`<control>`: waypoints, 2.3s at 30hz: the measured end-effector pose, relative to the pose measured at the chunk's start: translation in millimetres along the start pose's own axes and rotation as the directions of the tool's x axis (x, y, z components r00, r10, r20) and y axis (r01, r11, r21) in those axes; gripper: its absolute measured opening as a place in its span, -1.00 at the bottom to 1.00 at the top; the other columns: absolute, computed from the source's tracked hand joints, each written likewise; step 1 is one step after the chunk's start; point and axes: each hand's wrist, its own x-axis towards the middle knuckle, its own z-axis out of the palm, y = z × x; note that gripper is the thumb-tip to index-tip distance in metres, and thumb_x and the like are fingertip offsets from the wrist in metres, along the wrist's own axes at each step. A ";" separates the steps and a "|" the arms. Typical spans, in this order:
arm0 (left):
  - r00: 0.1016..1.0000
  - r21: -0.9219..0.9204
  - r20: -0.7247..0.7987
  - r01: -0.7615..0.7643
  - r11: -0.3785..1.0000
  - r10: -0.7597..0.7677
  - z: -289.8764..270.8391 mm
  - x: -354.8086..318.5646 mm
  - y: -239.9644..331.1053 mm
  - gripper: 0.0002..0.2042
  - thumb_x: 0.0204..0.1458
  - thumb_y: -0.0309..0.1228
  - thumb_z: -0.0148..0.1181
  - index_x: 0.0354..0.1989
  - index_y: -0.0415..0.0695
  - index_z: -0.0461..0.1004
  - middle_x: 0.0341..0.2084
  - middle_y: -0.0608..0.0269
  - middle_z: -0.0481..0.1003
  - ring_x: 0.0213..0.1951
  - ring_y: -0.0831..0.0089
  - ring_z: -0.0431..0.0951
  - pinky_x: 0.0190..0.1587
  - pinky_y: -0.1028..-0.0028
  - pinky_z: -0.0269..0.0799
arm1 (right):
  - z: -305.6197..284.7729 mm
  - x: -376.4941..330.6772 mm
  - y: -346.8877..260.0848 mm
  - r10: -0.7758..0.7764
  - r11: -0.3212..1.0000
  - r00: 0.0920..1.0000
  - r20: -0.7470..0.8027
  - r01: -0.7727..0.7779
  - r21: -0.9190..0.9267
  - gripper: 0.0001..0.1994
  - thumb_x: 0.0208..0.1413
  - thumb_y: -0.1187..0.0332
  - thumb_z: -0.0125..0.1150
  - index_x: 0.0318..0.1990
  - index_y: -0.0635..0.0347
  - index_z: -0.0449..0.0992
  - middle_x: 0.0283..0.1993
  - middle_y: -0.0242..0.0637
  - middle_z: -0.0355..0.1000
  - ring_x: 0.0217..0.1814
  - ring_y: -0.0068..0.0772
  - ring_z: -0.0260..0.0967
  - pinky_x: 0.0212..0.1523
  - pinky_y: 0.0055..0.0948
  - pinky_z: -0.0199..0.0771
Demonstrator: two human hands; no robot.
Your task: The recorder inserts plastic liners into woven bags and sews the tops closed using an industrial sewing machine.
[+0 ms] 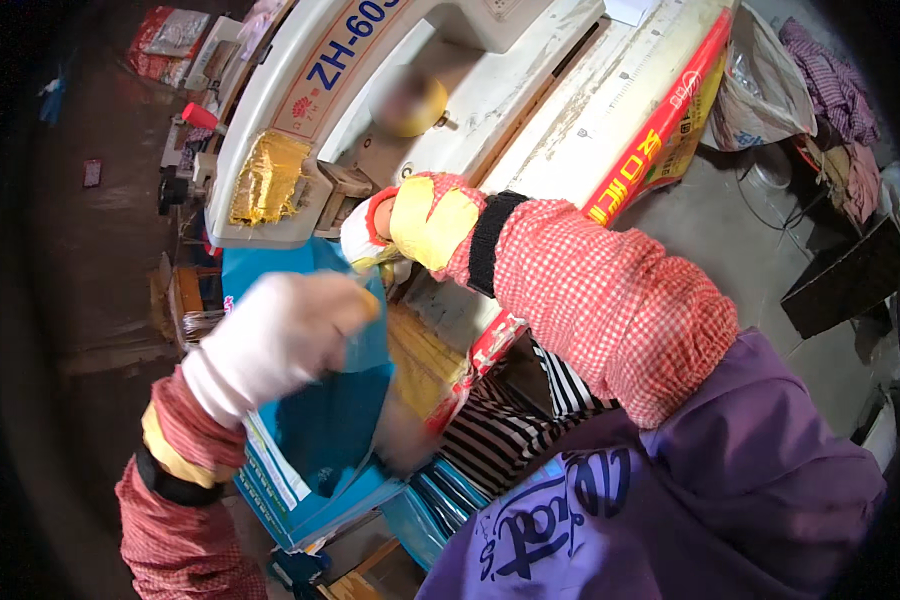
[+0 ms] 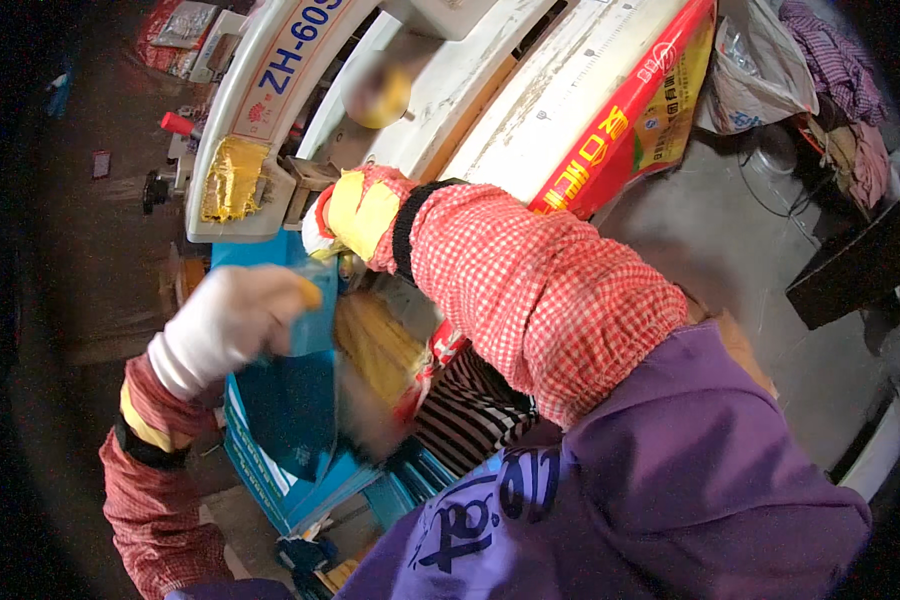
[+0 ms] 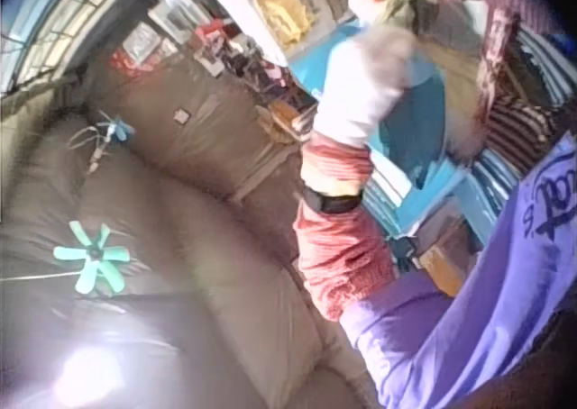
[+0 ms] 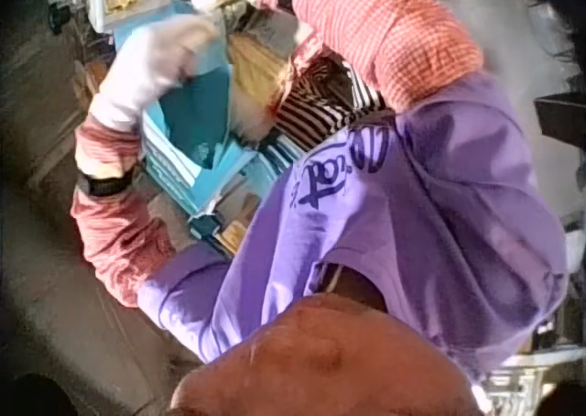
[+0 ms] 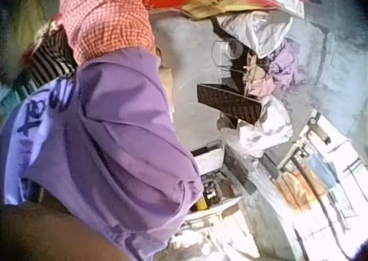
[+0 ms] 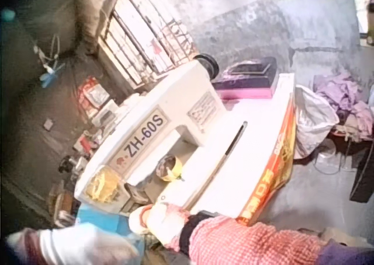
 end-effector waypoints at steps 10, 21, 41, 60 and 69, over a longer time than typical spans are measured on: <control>0.519 0.589 0.675 0.048 0.807 -0.524 35.8 -41.7 96.9 -0.73 -0.08 -0.20 0.06 -0.66 -0.07 0.55 -0.70 0.24 0.47 -0.52 0.24 0.53 -0.51 0.31 0.38 | 29.1 49.6 -23.7 0.396 0.894 0.871 -0.291 -0.294 0.339 -0.82 -0.10 0.22 0.16 -0.40 0.09 0.56 -0.41 -0.31 0.50 -0.39 -0.26 0.46 -0.41 -0.31 0.43; 0.708 0.333 0.706 -0.356 0.873 0.019 101.8 17.5 88.4 -0.87 -0.19 -0.28 0.08 -0.62 0.05 0.54 -0.67 0.29 0.47 -0.48 0.24 0.51 -0.46 0.30 0.39 | 84.8 -59.1 -151.8 0.517 0.655 0.482 -0.707 -0.755 -0.036 -0.82 -0.03 0.29 0.03 -0.44 0.20 0.45 -0.59 -0.26 0.38 -0.66 -0.33 0.35 -0.63 -0.36 0.34; 0.763 0.516 0.615 -0.200 0.833 -0.197 77.9 22.7 90.6 -0.87 -0.21 -0.34 0.10 -0.64 -0.07 0.54 -0.66 0.20 0.47 -0.52 0.33 0.50 -0.47 0.30 0.40 | 95.0 59.8 -80.2 0.629 0.634 0.622 -0.467 -0.757 -0.155 -0.81 -0.30 0.16 0.29 -0.71 0.01 0.51 -0.71 -0.44 0.37 -0.69 -0.36 0.34 -0.68 -0.30 0.34; 0.670 0.422 0.659 0.047 0.905 -0.342 46.9 17.0 71.0 -0.70 -0.05 -0.17 -0.01 -0.66 -0.09 0.48 -0.71 0.18 0.43 -0.62 0.19 0.45 -0.47 0.29 0.37 | 95.7 167.4 -36.8 -0.360 0.838 0.902 -0.237 0.425 0.343 -0.51 -0.65 0.19 0.56 -0.36 0.02 0.59 -0.28 -0.34 0.51 -0.30 -0.31 0.45 -0.31 -0.24 0.45; 0.812 0.408 0.486 0.118 0.905 -0.324 83.0 11.5 96.5 -0.89 -0.13 -0.36 0.08 -0.52 -0.12 0.43 -0.61 0.15 0.49 -0.49 0.15 0.53 -0.44 0.28 0.44 | 71.2 121.0 -63.8 -0.766 -0.494 -0.237 -0.598 0.812 0.311 -0.57 -0.46 0.16 0.46 -0.37 0.19 0.54 -0.31 -0.15 0.44 -0.34 -0.12 0.37 -0.26 -0.11 0.38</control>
